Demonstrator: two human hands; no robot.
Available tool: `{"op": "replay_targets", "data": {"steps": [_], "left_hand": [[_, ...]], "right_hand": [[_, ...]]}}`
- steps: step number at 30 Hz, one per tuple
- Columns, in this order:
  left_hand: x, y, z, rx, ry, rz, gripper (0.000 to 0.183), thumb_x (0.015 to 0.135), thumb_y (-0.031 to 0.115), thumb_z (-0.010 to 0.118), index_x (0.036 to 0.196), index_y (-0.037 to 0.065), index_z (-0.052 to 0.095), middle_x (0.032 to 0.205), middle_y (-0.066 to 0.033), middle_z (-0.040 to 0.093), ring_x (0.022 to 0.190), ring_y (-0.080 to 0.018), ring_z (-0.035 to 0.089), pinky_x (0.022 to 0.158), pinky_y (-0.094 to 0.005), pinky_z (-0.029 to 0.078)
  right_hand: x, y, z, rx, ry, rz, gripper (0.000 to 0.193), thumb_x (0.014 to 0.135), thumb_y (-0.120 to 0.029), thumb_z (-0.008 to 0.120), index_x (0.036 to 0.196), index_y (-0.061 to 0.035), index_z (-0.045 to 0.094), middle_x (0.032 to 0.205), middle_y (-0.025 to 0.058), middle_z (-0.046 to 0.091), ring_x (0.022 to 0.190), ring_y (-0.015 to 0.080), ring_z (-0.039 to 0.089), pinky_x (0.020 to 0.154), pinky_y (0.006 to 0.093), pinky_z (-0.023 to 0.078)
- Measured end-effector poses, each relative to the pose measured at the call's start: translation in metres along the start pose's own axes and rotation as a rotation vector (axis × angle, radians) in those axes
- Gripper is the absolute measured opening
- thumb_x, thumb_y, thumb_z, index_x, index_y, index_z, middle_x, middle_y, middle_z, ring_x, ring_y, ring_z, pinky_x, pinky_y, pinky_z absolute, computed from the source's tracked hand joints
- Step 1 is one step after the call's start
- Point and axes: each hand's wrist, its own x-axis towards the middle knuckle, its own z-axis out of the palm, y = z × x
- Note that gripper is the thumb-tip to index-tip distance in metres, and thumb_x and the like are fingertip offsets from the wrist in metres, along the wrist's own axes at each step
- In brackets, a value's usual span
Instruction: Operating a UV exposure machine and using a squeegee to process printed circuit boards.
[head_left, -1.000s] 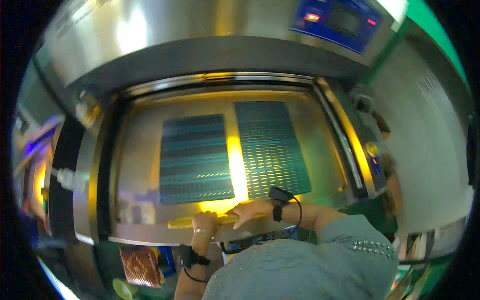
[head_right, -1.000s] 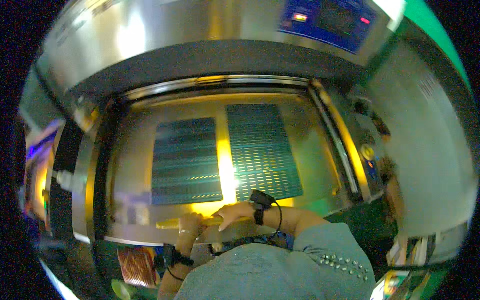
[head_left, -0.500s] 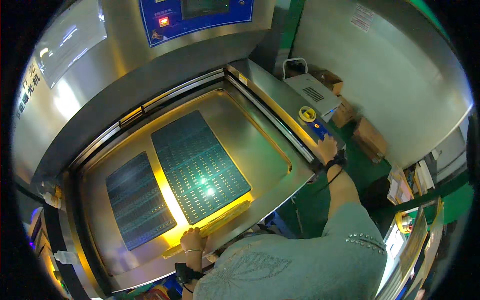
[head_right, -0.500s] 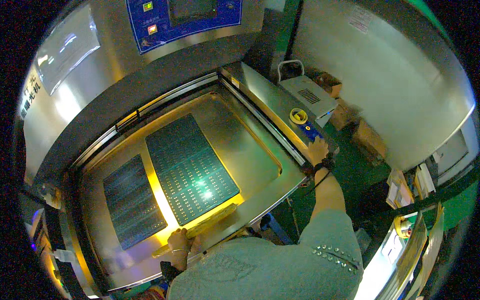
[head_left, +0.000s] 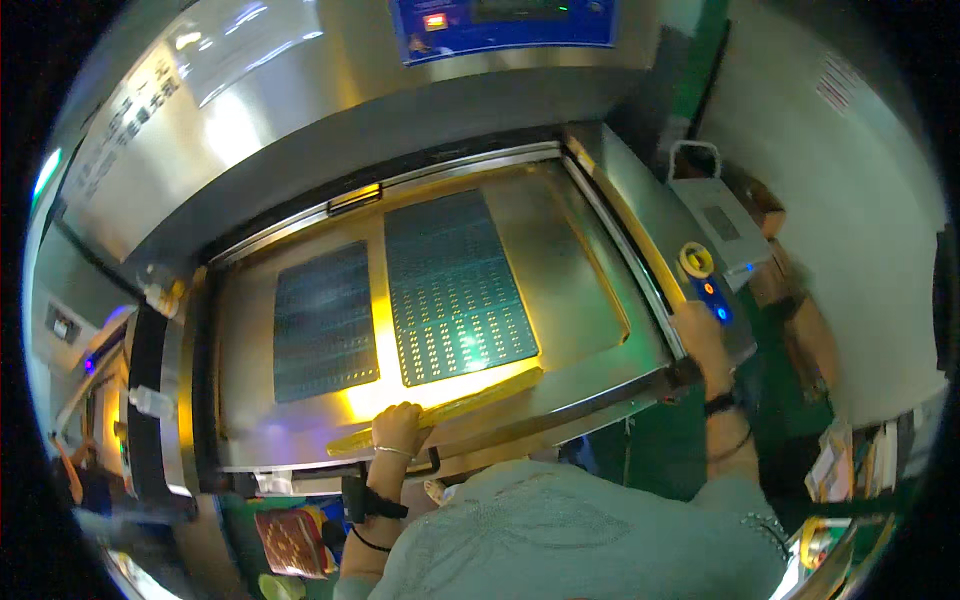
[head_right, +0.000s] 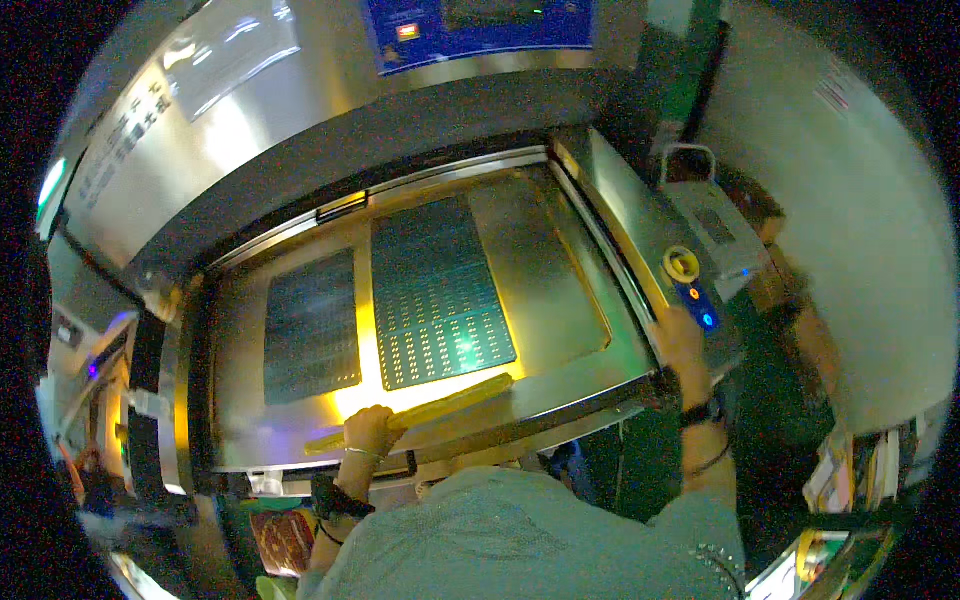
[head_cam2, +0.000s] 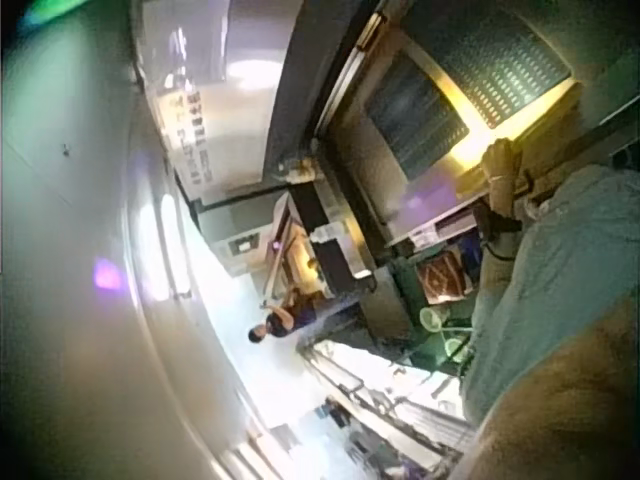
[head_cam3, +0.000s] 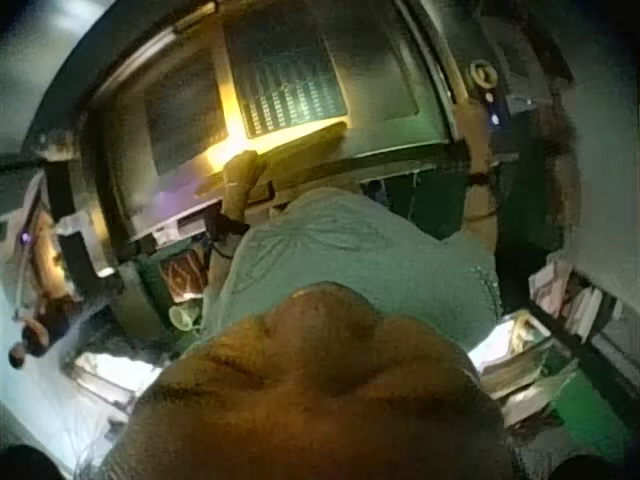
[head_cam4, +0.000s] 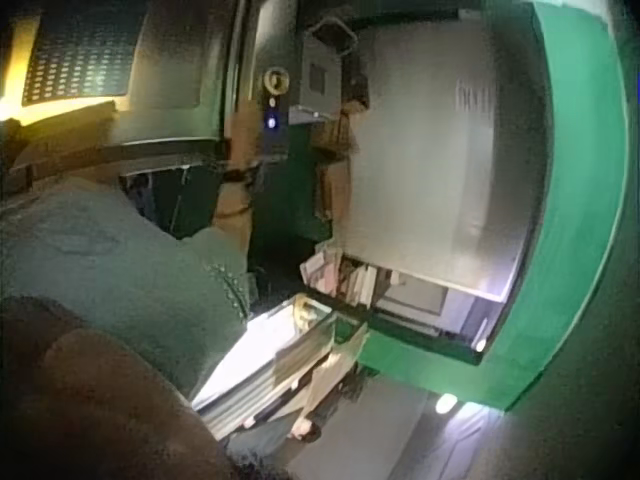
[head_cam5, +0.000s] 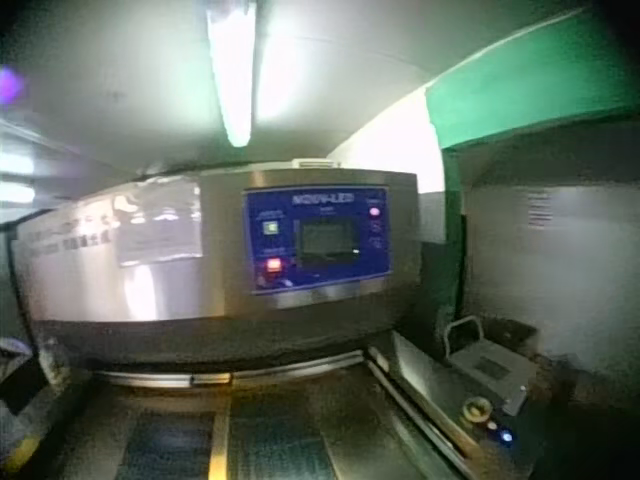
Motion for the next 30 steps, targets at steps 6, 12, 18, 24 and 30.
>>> {"op": "replay_targets", "data": {"steps": [6, 12, 18, 24, 30], "left_hand": [[-0.058, 0.03, 0.014, -0.03, -0.092, 0.252, 0.037, 0.069, 0.045, 0.064, 0.079, 0.01, 0.062, 0.082, -0.011, 0.063, 0.076, -0.0305, 0.062, 0.066, -0.0414, 0.05], [-0.106, 0.029, 0.098, -0.094, -0.256, 0.146, 0.038, 0.071, 0.045, 0.063, 0.089, 0.011, 0.064, 0.088, -0.0109, 0.064, 0.081, -0.0282, 0.062, 0.073, -0.0392, 0.049], [-0.192, -0.075, 0.231, -0.494, 0.184, -0.357, 0.037, 0.076, 0.04, 0.057, 0.101, 0.013, 0.064, 0.099, -0.0121, 0.063, 0.095, -0.0291, 0.058, 0.082, -0.0375, 0.046], [-0.391, -0.142, 0.369, 0.011, -0.437, -0.375, 0.026, 0.076, 0.029, 0.05, 0.083, 0.009, 0.065, 0.086, -0.0155, 0.064, 0.081, -0.0356, 0.06, 0.071, -0.0442, 0.048], [-0.466, -0.074, 0.392, -0.466, -0.842, -1.062, 0.042, 0.078, 0.049, 0.047, 0.108, 0.023, 0.061, 0.117, -0.0115, 0.056, 0.108, -0.0297, 0.053, 0.087, -0.0419, 0.044]], "right_hand": [[-0.092, -0.176, 0.056, 0.399, -0.283, -0.948, 0.041, 0.08, -0.029, 0.058, 0.112, -0.0045, 0.054, 0.101, 0.0174, 0.058, 0.094, 0.0325, 0.055, 0.085, 0.0389, 0.043], [-0.18, -0.166, 0.239, 0.509, -1.128, -0.376, 0.035, 0.078, -0.024, 0.056, 0.107, -0.0043, 0.056, 0.089, 0.0181, 0.062, 0.08, 0.0324, 0.061, 0.069, 0.0389, 0.049], [-0.201, -0.117, 0.313, 0.059, -0.753, -0.769, 0.026, 0.077, -0.026, 0.053, 0.092, -0.006, 0.061, 0.079, 0.0195, 0.063, 0.071, 0.0356, 0.062, 0.063, 0.0431, 0.05], [-0.161, -0.064, 0.35, 0.186, -0.591, -0.338, 0.03, 0.076, -0.013, 0.051, 0.102, 0.0001, 0.056, 0.091, 0.024, 0.06, 0.085, 0.0405, 0.058, 0.075, 0.0433, 0.048], [-0.188, -0.052, 0.447, 0.17, -0.256, -0.257, 0.047, 0.079, -0.004, 0.044, 0.123, 0.0087, 0.032, 0.124, 0.0297, 0.037, 0.119, 0.0419, 0.034, 0.101, 0.0418, 0.027]]}}
